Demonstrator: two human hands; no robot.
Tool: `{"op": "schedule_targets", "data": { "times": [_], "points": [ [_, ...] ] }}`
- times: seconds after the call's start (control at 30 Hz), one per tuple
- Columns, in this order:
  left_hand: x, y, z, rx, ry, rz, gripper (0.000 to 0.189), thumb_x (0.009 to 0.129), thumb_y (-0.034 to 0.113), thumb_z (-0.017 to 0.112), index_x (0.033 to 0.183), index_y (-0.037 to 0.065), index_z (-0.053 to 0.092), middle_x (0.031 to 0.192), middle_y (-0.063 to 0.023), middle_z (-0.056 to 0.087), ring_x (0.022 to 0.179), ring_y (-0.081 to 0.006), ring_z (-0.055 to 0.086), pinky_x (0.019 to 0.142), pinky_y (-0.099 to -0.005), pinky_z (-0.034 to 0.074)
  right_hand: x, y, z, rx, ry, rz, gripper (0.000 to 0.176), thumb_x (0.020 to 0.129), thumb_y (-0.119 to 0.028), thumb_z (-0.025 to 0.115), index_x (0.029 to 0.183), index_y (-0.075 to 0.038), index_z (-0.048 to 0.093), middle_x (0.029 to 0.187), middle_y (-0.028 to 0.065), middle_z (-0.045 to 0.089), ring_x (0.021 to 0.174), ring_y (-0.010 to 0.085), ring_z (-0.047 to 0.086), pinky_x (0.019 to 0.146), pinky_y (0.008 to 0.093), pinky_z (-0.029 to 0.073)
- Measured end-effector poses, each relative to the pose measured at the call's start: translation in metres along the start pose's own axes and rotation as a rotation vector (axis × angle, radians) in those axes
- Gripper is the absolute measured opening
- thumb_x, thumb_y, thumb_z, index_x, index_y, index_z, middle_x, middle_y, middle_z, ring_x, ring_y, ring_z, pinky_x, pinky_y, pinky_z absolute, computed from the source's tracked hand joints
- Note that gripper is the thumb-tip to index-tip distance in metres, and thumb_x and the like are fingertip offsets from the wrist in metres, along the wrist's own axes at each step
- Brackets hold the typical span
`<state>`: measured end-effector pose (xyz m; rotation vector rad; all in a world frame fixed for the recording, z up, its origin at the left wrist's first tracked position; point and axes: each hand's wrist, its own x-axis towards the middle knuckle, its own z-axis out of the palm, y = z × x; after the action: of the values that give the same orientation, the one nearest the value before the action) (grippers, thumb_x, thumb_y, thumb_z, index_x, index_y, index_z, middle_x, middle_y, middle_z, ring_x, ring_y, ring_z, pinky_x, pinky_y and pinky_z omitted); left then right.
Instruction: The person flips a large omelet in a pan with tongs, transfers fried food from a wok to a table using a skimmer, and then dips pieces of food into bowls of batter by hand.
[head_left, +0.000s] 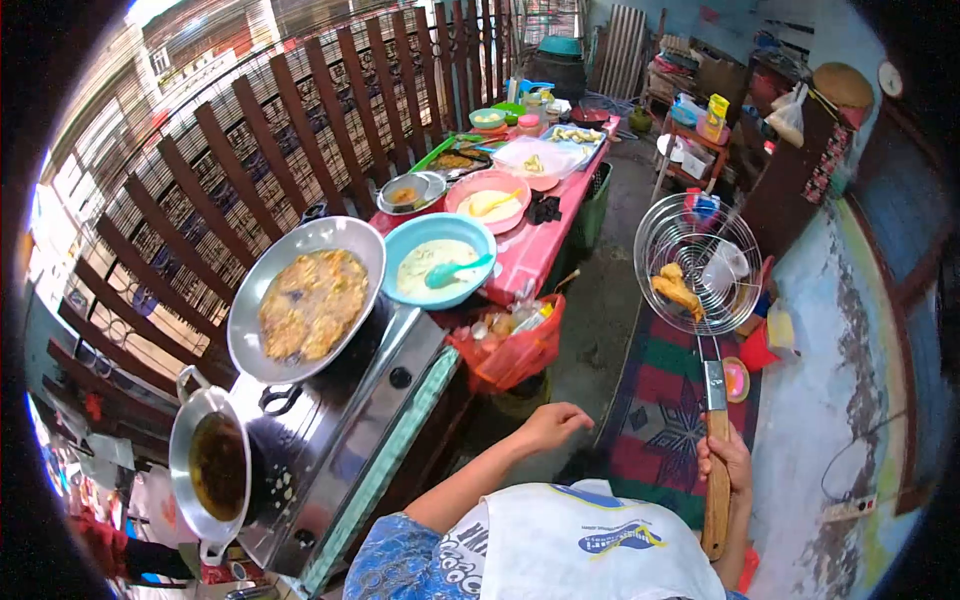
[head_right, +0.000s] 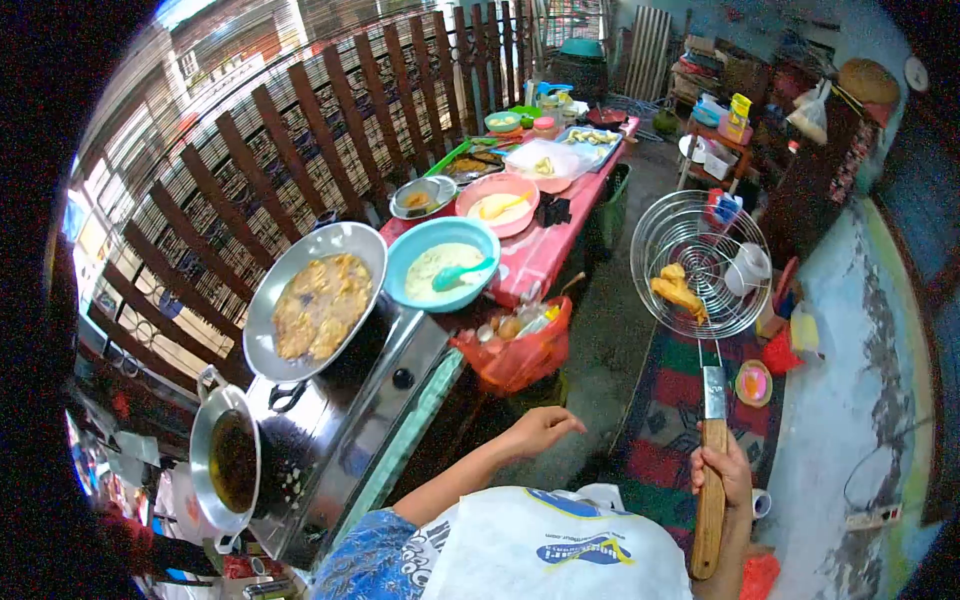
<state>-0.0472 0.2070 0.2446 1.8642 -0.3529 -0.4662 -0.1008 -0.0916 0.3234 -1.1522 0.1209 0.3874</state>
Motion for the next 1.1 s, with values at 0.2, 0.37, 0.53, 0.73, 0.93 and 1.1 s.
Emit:
{"op": "schedule_targets", "data": {
  "times": [0.2, 0.37, 0.53, 0.73, 0.93, 1.1],
  "points": [
    [0.147, 0.0, -0.022, -0.119, 0.05, -0.06, 0.03, 0.083, 0.029, 0.048, 0.076, 0.003, 0.059, 0.074, -0.003, 0.058, 0.071, -0.0088, 0.051, 0.064, -0.0236, 0.041, 0.148, -0.075, -0.052, -0.032, 0.018, -0.009, 0.04, 0.079, -0.008, 0.048, 0.116, -0.006, 0.033, 0.066, 0.0091, 0.048, 0.044, 0.0137, 0.05, 0.038, 0.0266, 0.046],
    [0.231, 0.017, -0.046, -0.258, 0.264, -0.042, 0.012, 0.078, 0.015, 0.055, 0.082, 0.004, 0.058, 0.077, -0.0008, 0.056, 0.071, -0.0078, 0.05, 0.066, -0.0233, 0.041, 0.281, -0.149, -0.069, -0.146, -0.127, 0.039, 0.04, 0.078, -0.008, 0.049, 0.115, -0.005, 0.033, 0.065, 0.0083, 0.048, 0.045, 0.0124, 0.05, 0.039, 0.0257, 0.045],
    [0.272, 0.026, -0.094, -0.195, 0.495, -0.137, 0.018, 0.078, 0.018, 0.056, 0.089, 0.004, 0.061, 0.079, -0.0024, 0.06, 0.072, -0.0107, 0.053, 0.067, -0.0231, 0.042, 0.418, -0.204, -0.051, -0.284, -0.301, 0.09, 0.041, 0.078, -0.011, 0.051, 0.114, -0.003, 0.034, 0.066, 0.0074, 0.049, 0.046, 0.0117, 0.049, 0.039, 0.0247, 0.044],
    [0.342, -0.002, -0.13, -0.29, 0.62, -0.29, 0.022, 0.079, 0.024, 0.055, 0.078, 0.002, 0.061, 0.067, -0.003, 0.06, 0.064, -0.0077, 0.053, 0.059, -0.0227, 0.042, 0.573, -0.223, 0.01, -0.351, -0.508, 0.141, 0.037, 0.077, -0.012, 0.054, 0.109, -0.004, 0.037, 0.064, 0.0053, 0.049, 0.047, 0.0106, 0.049, 0.04, 0.0235, 0.044],
    [0.421, -0.002, -0.181, -0.47, 0.722, -0.149, 0.025, 0.082, 0.024, 0.051, 0.074, 0.001, 0.057, 0.071, -0.0022, 0.057, 0.066, -0.0058, 0.049, 0.059, -0.0202, 0.04, 0.708, -0.221, 0.082, -0.542, -0.657, 0.196, 0.026, 0.075, -0.009, 0.055, 0.096, -0.005, 0.04, 0.061, 0.0042, 0.049, 0.044, 0.0113, 0.049, 0.037, 0.0245, 0.043],
    [0.438, 0.005, -0.212, -0.308, 0.839, -0.22, 0.025, 0.08, 0.025, 0.053, 0.073, 0.002, 0.057, 0.061, -0.0033, 0.055, 0.056, -0.0065, 0.047, 0.052, -0.0227, 0.039, 0.789, -0.195, 0.136, -0.745, -0.745, 0.169, 0.021, 0.072, -0.005, 0.052, 0.09, -0.004, 0.041, 0.059, 0.0051, 0.048, 0.042, 0.0131, 0.048, 0.037, 0.0273, 0.042]
  ]
}}
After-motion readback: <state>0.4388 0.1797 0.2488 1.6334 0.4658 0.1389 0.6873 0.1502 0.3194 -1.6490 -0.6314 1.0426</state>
